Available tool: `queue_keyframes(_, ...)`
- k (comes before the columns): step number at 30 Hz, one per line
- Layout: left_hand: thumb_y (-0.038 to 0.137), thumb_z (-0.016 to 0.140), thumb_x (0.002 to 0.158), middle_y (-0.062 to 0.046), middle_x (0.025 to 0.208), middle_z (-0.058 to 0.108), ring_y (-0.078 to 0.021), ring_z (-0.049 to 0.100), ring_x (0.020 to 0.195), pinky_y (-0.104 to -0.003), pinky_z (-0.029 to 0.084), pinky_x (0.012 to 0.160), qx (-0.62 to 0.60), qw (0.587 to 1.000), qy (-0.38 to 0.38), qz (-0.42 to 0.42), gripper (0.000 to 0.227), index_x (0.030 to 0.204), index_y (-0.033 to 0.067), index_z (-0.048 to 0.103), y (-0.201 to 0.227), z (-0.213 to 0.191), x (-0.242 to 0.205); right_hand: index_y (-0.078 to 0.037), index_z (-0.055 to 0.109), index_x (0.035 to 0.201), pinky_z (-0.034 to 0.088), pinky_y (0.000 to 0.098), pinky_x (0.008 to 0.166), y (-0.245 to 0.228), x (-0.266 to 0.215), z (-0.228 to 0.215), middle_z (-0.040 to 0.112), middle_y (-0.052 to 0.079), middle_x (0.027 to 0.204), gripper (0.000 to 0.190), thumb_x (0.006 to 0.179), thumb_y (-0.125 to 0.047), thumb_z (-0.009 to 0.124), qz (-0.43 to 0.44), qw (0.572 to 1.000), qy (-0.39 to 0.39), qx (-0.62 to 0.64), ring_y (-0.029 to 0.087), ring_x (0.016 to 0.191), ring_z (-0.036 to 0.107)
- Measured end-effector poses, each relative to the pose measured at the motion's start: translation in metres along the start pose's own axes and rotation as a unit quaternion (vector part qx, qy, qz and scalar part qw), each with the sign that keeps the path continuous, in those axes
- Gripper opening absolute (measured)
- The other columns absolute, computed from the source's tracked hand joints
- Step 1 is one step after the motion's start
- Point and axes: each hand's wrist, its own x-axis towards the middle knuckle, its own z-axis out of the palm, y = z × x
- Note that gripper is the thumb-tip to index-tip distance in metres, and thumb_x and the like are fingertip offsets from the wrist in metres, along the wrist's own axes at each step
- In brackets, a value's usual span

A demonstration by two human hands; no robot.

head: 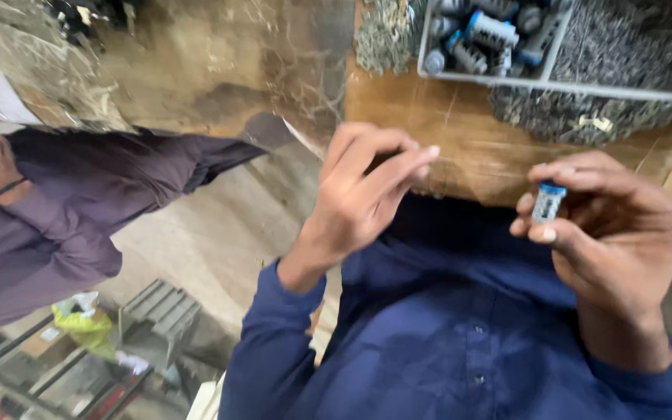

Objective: The person assembles small cylindrical key components by inserting metal pins into a blue-and-white housing. They repeatedly pick pins from a tray, insert them into the cylinder, and place the assembled units into a basket.

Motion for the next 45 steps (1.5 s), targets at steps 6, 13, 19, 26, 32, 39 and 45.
queue_keyframes(6, 0.014, 0.086, 0.089, -0.006, 0.113, 0.064, -0.027, 0.055, 0.107, -0.039, 0.049, 0.094, 0.069, 0.997, -0.018, 0.019, 0.034, 0.121, 0.0079, 0.076, 0.018, -0.015, 0.0, 0.005, 0.065, 0.126, 0.069, 0.0345, 0.082, -0.006, 0.001, 0.005, 0.066, 0.024, 0.12, 0.036, 0.091, 0.01, 0.074, -0.01, 1.0, 0.02, -0.008, 0.025, 0.099, 0.074)
queue_keyframes(13, -0.004, 0.084, 0.082, -0.006, 0.104, 0.07, -0.0259, 0.064, 0.097, -0.036, 0.055, 0.086, -0.049, 0.994, 0.041, 0.083, 0.025, 0.102, 0.0049, 0.071, 0.007, -0.007, 0.0, 0.006, 0.065, 0.122, 0.069, 0.0349, 0.08, -0.004, 0.001, 0.013, 0.066, 0.024, 0.12, 0.034, 0.09, 0.01, 0.074, -0.007, 1.0, 0.019, -0.017, 0.026, 0.097, 0.074)
queue_keyframes(19, -0.008, 0.081, 0.09, -0.005, 0.107, 0.068, -0.0229, 0.067, 0.095, -0.029, 0.055, 0.08, -0.147, 0.988, 0.044, -0.017, 0.029, 0.113, 0.0074, 0.073, 0.046, 0.008, 0.005, 0.005, 0.065, 0.12, 0.069, 0.034, 0.082, 0.002, 0.003, 0.013, 0.065, 0.023, 0.124, 0.033, 0.088, 0.008, 0.076, -0.011, 1.0, 0.006, 0.008, 0.025, 0.1, 0.074)
queue_keyframes(26, -0.01, 0.081, 0.093, -0.006, 0.111, 0.067, -0.0264, 0.065, 0.1, -0.033, 0.056, 0.085, -0.115, 0.989, -0.002, 0.095, 0.032, 0.117, 0.0059, 0.069, 0.068, 0.032, 0.031, 0.007, 0.07, 0.12, 0.061, 0.0217, 0.077, 0.002, -0.013, -0.004, 0.067, 0.02, 0.117, 0.032, 0.089, 0.008, 0.08, -0.044, 0.998, 0.032, -0.021, 0.015, 0.09, 0.07)
queue_keyframes(32, -0.007, 0.082, 0.092, -0.003, 0.117, 0.064, -0.0232, 0.061, 0.1, -0.032, 0.053, 0.09, -0.106, 0.988, -0.045, 0.099, 0.035, 0.121, 0.0081, 0.068, 0.086, 0.037, 0.037, 0.003, 0.072, 0.12, 0.061, 0.0191, 0.069, -0.003, -0.018, -0.021, 0.068, 0.016, 0.112, 0.036, 0.085, 0.004, 0.084, -0.047, 0.999, 0.02, 0.003, 0.011, 0.082, 0.072)
queue_keyframes(39, -0.006, 0.078, 0.086, -0.005, 0.104, 0.054, -0.0174, 0.056, 0.087, -0.027, 0.048, 0.078, -0.287, 0.942, -0.172, -0.027, 0.032, 0.111, 0.0147, 0.074, 0.1, 0.055, 0.037, -0.001, 0.075, 0.11, 0.059, 0.023, 0.09, -0.032, -0.034, -0.058, 0.072, 0.014, 0.1, 0.035, 0.076, -0.001, 0.085, -0.094, 0.989, -0.047, -0.101, 0.019, 0.094, 0.071)
queue_keyframes(45, 0.012, 0.082, 0.092, -0.005, 0.105, 0.056, -0.0222, 0.056, 0.096, -0.032, 0.049, 0.078, -0.046, 0.99, -0.066, 0.118, 0.029, 0.119, 0.012, 0.07, 0.145, 0.109, 0.071, -0.005, 0.071, 0.119, 0.062, 0.0237, 0.078, -0.039, -0.093, -0.111, 0.071, 0.012, 0.112, 0.023, 0.097, -0.011, 0.077, -0.106, 0.979, 0.175, -0.007, 0.017, 0.093, 0.07)
